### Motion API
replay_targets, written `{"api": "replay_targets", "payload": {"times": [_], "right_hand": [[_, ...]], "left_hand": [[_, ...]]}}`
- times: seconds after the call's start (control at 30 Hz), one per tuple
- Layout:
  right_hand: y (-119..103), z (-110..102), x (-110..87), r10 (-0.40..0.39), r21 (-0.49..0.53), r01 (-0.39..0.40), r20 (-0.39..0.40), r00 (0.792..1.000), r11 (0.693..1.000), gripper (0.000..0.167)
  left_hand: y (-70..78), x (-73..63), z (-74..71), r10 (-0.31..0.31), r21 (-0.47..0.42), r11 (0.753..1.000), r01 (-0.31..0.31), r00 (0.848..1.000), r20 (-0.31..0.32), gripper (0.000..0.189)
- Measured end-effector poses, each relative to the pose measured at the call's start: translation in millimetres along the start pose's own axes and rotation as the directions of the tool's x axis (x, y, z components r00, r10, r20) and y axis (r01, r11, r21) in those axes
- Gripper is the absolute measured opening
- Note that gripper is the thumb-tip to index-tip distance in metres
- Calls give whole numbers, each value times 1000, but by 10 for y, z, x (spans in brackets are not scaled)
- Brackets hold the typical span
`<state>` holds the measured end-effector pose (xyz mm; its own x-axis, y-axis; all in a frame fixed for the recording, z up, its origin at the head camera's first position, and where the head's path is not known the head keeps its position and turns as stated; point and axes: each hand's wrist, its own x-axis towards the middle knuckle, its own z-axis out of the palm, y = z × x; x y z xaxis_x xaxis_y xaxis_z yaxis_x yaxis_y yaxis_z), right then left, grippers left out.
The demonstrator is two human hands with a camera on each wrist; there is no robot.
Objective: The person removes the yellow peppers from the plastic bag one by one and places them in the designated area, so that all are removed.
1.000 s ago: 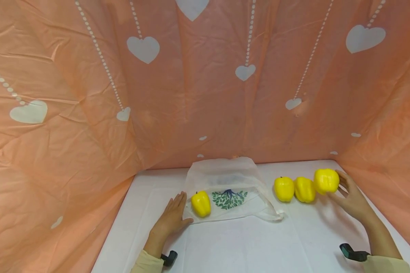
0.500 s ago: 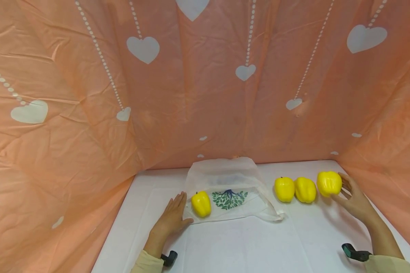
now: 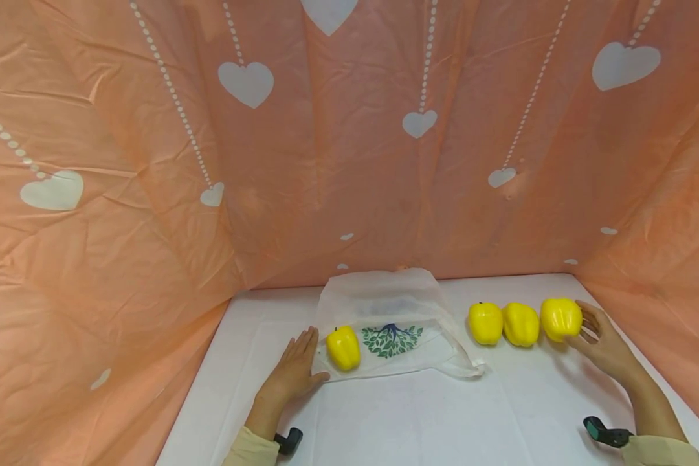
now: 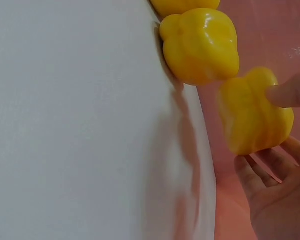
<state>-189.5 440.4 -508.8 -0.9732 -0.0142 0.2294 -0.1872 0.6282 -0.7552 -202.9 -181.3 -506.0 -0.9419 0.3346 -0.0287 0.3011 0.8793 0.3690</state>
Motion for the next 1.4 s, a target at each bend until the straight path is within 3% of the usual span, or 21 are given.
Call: {"api": "replay_targets", "payload": {"times": [0.3,1.4], "right_hand": [[32,-8,21,84,41,-88,88,993,995,86],[107,20,45,164,123,-190,196,967,974,95]], "left_hand": [[-9,7,15,-2,-5,1000,2,1000,-2,96],[-3,8,15,-3,-19,1000,3,1000,2,96]]}}
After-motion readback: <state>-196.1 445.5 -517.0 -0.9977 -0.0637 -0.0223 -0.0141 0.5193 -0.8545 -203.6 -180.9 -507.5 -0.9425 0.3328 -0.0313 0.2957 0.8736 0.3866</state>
